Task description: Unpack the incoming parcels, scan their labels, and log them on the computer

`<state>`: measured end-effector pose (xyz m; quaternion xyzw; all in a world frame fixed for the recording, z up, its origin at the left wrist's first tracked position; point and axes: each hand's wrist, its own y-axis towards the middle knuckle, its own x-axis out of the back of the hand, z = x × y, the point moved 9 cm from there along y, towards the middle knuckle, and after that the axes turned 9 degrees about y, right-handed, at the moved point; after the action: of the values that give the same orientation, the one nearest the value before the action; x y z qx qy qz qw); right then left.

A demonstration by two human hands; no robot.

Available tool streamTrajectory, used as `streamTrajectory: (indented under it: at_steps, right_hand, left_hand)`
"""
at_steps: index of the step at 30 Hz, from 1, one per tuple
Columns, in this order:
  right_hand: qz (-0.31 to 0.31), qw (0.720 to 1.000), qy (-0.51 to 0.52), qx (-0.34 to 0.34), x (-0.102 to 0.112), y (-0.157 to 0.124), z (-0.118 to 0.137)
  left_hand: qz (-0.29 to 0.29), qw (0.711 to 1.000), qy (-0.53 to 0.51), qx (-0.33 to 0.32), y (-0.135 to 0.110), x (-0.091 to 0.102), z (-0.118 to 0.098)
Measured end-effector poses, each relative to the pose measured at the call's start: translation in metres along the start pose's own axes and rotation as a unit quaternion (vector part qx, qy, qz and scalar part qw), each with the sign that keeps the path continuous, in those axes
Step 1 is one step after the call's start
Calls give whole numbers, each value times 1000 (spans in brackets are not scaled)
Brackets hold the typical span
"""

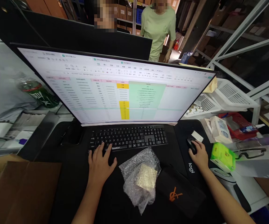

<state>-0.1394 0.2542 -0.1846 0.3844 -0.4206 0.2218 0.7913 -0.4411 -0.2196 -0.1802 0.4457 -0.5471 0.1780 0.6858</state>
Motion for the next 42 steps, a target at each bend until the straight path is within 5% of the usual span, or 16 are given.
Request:
streamTrajectory:
  at_steps: [19,42]
  right_hand:
    - [11,999,-8,42,-3,-3,3]
    - [10,1000,10,4,-5,1,-1]
  left_hand:
    - [0,1000,14,-6,1,3,-2]
    - [9,1000,-9,4,0,-2,1]
